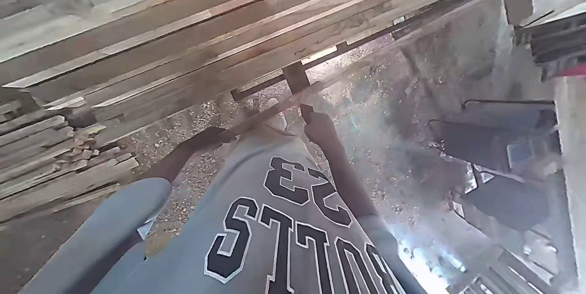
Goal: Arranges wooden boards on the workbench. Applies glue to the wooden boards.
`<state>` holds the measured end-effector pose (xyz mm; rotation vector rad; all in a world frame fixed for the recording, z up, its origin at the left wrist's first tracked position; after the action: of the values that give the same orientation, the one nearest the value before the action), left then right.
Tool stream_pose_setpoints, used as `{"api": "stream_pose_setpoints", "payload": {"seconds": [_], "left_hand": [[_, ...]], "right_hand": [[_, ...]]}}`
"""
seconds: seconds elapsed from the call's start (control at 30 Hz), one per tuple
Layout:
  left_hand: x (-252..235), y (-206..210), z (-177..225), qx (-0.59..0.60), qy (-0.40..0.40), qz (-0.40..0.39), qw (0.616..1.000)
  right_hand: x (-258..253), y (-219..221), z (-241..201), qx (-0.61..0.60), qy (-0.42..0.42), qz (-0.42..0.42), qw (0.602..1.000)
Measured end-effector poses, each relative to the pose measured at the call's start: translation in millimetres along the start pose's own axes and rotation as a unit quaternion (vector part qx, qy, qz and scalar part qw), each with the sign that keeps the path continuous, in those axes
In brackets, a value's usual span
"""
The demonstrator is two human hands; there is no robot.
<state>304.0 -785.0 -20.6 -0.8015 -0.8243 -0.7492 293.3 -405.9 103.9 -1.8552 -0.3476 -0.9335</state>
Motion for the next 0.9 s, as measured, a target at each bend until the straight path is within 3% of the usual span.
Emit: {"api": "stream_pose_setpoints", "payload": {"seconds": [0.13, 0.23, 0.3, 0.43, 0.57, 0.67, 0.73, 0.9], "left_hand": [[10.9, -7.2, 14.5, -0.111, -0.003, 0.095, 0.989], [23.7, -2.6, 19.7, -0.235, -0.031, 0.170, 0.957], [23.9, -6.0, 20.9, -0.240, -0.022, 0.204, 0.949], [24.7, -1.6, 11.7, -0.241, -0.006, 0.236, 0.941], [13.1, 13.5, 3.2, -0.239, 0.016, 0.294, 0.925], [14.4, 17.6, 0.6, -0.224, 0.037, 0.321, 0.920], [11.4, 17.1, -6.6, -0.219, 0.075, 0.333, 0.914], [14.8, 1.3, -3.3, -0.195, 0.068, 0.245, 0.947]], "right_hand": [[-2.0, -5.7, 32.9, -0.068, 0.030, 0.120, 0.990], [-41.6, -0.6, 51.1, -0.094, 0.006, 0.261, 0.961], [-74.5, 9.4, 53.9, -0.106, -0.004, 0.300, 0.948], [-63.1, 52.0, 67.5, -0.059, 0.048, 0.258, 0.963], [-48.8, 18.7, 78.4, -0.073, 0.070, 0.228, 0.968], [-67.1, -29.3, 49.0, -0.071, 0.074, 0.203, 0.974], [-69.0, -36.5, 18.9, -0.054, 0.086, 0.166, 0.981], [-18.8, 40.7, -65.5, -0.068, 0.123, 0.117, 0.983]]}}
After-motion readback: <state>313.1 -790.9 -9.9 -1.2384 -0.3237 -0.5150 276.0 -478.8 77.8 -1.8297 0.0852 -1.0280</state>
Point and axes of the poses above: each hand's wrist, its own x-axis away from the middle knuckle, its own y-axis out of the palm, z = x × y, the point moved 1 cm from there along -x, towards the middle knuckle, and after that the axes turned 8 degrees about z, right-handed, at the moved point
